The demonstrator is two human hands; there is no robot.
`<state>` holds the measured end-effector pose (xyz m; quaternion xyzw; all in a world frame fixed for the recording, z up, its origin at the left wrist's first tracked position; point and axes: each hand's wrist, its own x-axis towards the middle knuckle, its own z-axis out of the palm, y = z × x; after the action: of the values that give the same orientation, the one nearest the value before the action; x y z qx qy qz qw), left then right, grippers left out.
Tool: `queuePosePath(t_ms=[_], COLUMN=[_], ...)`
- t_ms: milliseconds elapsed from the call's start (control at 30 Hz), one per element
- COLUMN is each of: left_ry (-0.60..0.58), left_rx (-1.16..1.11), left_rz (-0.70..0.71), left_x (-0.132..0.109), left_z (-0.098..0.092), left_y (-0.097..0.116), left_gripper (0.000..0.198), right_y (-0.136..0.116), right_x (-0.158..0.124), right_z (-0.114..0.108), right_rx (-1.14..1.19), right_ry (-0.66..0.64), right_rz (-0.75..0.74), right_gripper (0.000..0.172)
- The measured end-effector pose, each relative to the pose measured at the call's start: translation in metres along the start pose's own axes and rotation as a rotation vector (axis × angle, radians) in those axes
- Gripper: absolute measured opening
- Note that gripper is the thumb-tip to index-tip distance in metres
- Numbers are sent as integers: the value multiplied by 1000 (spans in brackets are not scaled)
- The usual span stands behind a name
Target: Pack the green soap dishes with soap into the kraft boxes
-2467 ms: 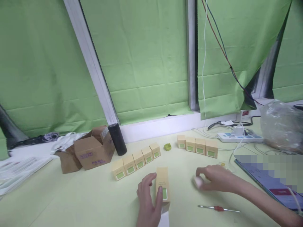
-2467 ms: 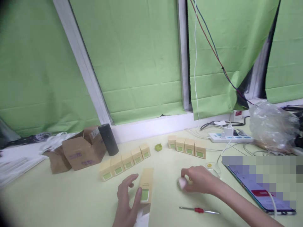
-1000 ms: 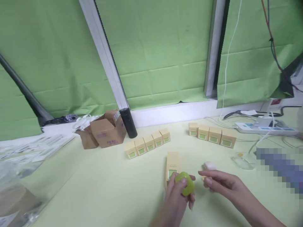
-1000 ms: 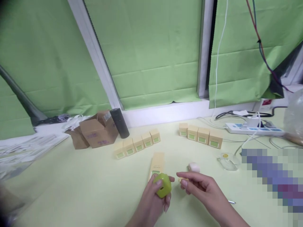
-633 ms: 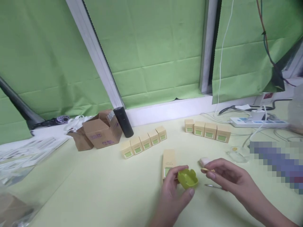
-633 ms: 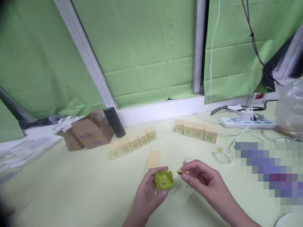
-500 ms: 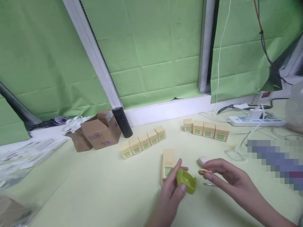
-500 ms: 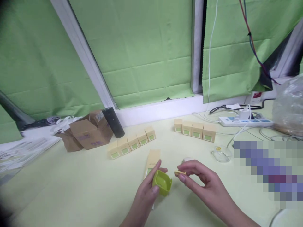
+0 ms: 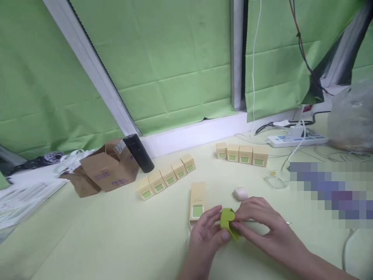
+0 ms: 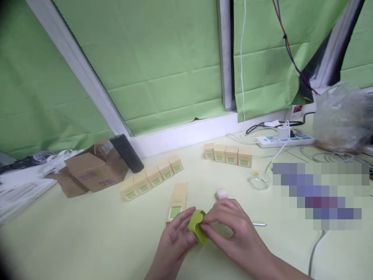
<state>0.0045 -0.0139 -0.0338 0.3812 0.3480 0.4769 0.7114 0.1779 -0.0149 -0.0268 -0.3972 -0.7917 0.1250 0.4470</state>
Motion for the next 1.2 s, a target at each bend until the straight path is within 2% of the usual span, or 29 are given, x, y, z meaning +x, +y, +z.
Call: queuePosePath(t_ms=[133,300,433,567,767,867,900,967,1000,1033,1067,1133,1200], left_ry=[-3,17,19,55,56,23,15,1,-6,-10,-14,-47,-102], left_rx=[21,67,39,106,228,227,219,200,194,187,177,128,7], left_rz=[-1,26,6,-46,-3,-1,-12,-37,-38,-31,-24,-60,-170], left_x=[1,0,0,0,4,3,3,4,4,5,6,7,5], left_z=[1,-1,1,1,-3,-4,-4,-5,-5,-6,-8,-9,-9], left_y=[-5,-11,-10,-5,-6,-7,-7,-9,-11,-12,-14,-17,-16], left_gripper=[36,37,42,31,31,34,36,39,40,41,42,45,46], right_y=[-2,1,4,3,-2,-5,-6,-9,-11,-12,-12,-12,-10], right_x=[-2,-5,-6,-6,-3,-4,-5,-5,-5,-4,-4,-3,-5], right_z=[2,5,4,5,2,-3,-5,-8,-8,-8,-8,-6,-5], right_rx=[-23,-56,-40,12,49,85,105,153,180,208,234,275,315], right_ry=[-1,-75,-72,-44,-142,-59,-26,-38,-86,-152,-222,-312,-317], right_rz=[-21,-43,39,159,151,143,141,104,84,71,71,122,188], right_gripper=[12,14,16,14,12,7,10,47,65,75,74,55,47])
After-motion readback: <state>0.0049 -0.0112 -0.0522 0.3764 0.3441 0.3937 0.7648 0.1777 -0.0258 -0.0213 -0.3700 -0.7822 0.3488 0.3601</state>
